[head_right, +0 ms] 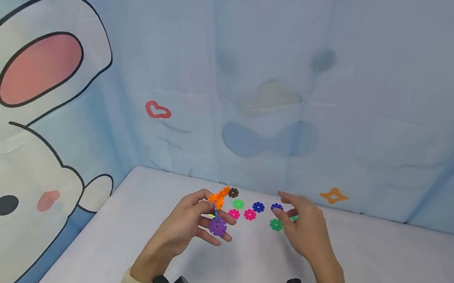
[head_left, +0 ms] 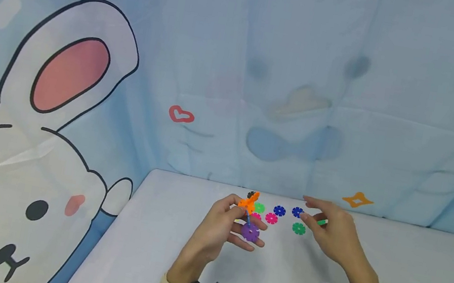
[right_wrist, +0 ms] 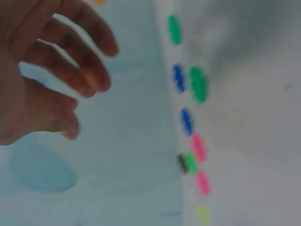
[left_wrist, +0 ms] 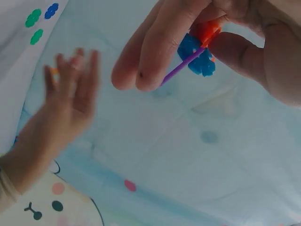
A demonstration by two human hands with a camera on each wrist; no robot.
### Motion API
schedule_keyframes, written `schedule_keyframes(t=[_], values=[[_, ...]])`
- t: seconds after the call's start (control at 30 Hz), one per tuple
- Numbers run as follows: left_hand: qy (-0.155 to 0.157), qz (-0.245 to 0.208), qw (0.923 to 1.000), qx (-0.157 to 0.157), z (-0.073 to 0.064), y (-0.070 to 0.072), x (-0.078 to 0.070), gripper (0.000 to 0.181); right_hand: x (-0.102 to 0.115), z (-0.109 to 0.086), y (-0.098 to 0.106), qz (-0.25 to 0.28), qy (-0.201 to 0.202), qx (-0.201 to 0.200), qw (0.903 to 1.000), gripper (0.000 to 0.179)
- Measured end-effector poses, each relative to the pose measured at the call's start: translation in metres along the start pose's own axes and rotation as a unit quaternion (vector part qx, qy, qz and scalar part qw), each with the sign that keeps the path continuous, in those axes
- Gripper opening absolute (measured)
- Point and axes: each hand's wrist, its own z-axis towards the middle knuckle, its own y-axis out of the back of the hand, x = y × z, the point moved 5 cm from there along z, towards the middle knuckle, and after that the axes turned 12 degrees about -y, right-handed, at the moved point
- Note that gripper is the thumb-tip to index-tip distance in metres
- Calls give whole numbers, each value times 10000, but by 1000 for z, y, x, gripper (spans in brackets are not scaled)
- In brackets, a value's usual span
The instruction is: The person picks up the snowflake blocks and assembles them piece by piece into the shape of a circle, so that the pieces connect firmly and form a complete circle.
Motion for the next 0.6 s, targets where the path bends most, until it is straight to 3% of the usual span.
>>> schedule_keyframes(t=[0.13,0.23,0.4,0.6], values=[[108,-118,9999,4,0,1,3,13,-42,1,-31,-503,-879,811,9916,45],[151,-246,9996,8,1,-3,6,19,-57,0,-48,-768,-1046,953,9870,41],[174,-454,9987,-148,2,-8,9,20,-57,-2,-57,-859,-1201,979,9842,29],[135,-510,9982,-278,3,-11,12,15,-60,0,-59,-635,-1498,1093,9806,30]])
